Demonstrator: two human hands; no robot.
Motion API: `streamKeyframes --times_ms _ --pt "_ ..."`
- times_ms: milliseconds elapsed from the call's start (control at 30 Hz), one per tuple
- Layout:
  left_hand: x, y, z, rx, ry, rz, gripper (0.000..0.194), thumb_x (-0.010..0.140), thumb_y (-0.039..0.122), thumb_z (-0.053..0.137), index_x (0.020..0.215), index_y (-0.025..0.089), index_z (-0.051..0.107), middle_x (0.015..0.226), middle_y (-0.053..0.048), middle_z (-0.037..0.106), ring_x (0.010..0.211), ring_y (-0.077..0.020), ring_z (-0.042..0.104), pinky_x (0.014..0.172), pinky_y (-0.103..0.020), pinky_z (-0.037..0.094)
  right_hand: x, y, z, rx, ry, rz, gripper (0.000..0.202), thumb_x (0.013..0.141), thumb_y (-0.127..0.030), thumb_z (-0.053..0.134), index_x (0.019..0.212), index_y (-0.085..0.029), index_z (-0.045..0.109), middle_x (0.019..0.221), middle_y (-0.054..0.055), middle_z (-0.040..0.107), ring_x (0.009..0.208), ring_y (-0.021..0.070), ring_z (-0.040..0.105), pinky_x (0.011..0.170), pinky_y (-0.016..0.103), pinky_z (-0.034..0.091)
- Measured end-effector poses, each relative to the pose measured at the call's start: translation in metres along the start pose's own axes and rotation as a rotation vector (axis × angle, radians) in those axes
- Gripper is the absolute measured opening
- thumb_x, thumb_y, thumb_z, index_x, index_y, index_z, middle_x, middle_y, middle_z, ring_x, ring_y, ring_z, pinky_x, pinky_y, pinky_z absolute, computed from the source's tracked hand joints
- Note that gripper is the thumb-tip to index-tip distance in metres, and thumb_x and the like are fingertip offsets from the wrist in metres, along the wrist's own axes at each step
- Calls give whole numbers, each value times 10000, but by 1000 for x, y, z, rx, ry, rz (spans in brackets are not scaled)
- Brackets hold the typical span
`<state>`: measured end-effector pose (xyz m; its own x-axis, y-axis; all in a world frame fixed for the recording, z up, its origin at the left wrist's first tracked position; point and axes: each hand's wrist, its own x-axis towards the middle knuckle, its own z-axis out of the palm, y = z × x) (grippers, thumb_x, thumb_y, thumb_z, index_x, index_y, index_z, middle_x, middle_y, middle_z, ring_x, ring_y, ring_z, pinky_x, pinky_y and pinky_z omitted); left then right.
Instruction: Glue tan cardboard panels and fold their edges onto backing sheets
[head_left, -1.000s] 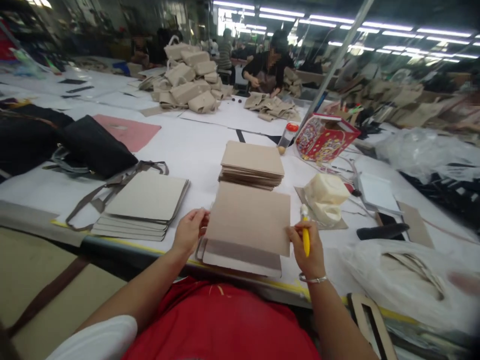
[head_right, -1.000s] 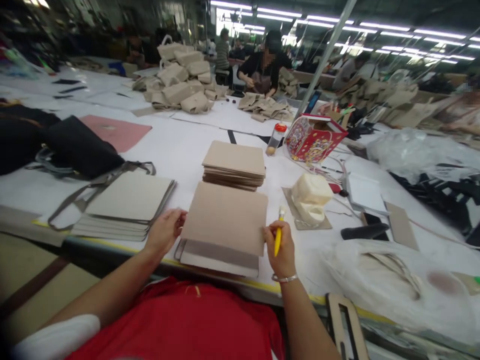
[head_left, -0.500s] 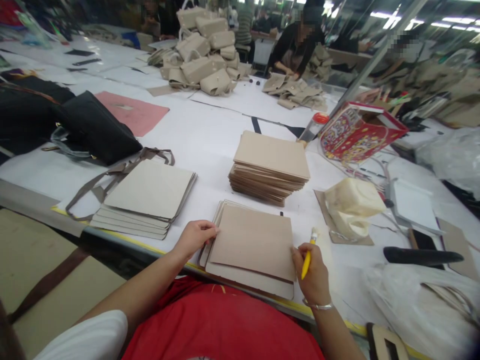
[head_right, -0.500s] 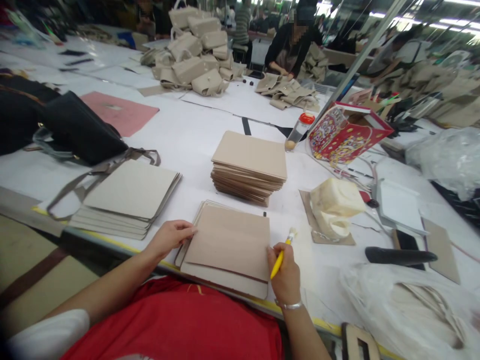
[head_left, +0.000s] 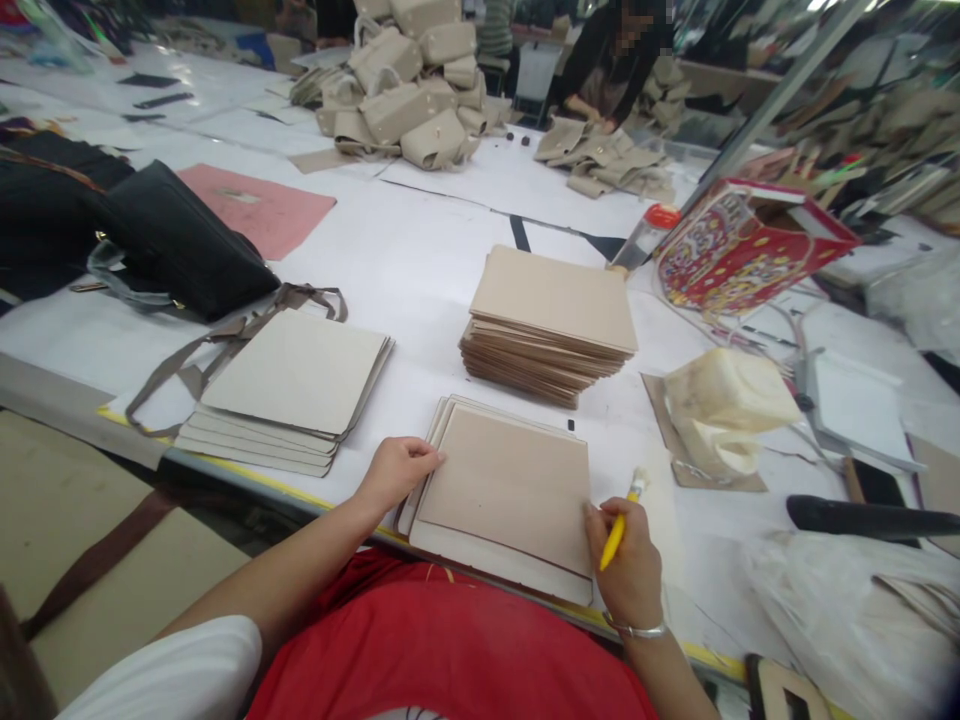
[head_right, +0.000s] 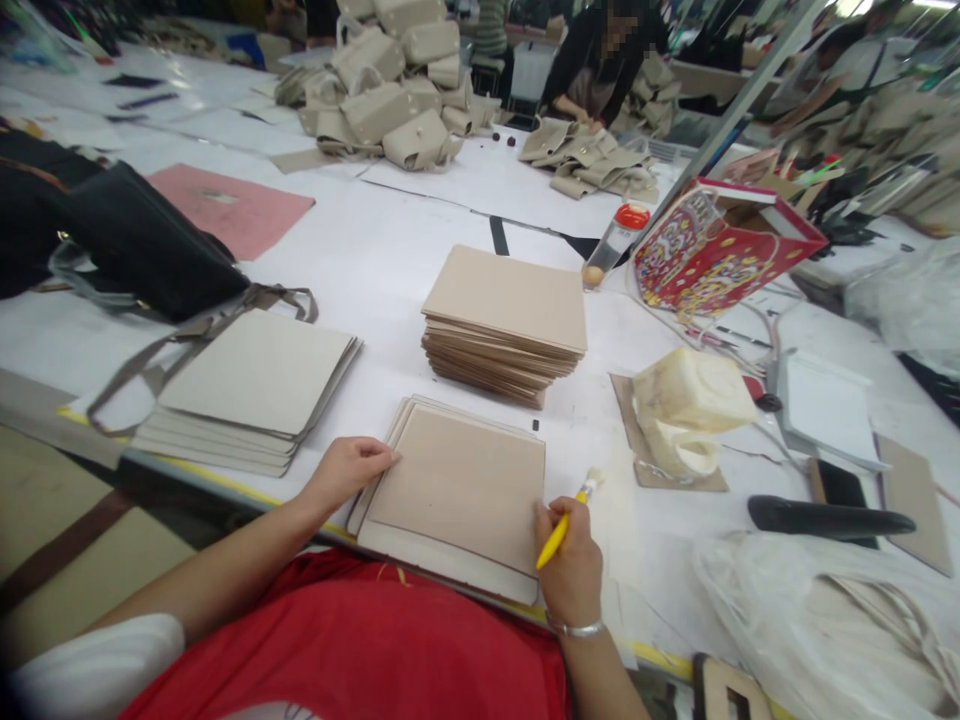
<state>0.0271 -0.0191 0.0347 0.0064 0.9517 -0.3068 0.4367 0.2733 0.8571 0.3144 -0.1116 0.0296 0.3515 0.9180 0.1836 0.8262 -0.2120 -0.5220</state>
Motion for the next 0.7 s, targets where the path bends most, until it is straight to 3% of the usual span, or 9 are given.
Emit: streamKeyframes --times_ms 433,700 --pt "4 1 1 106 12 22 278 659 414 614 672 144 679 616 -24 662 595 -158 574 559 -242 393 3 1 5 -44 -23 -2 305 828 -489 426 907 -196 455 696 38 629 517 175 576 491 249 361" --pt "2 3 -2 268 -25 47 310 668 475 594 674 173 669 599 -1 660 587 -165 571 552 -246 387 1 1 3 -34 -86 33 214 856 -395 403 935 -198 433 616 -4 573 507 167 559 500 247 332"
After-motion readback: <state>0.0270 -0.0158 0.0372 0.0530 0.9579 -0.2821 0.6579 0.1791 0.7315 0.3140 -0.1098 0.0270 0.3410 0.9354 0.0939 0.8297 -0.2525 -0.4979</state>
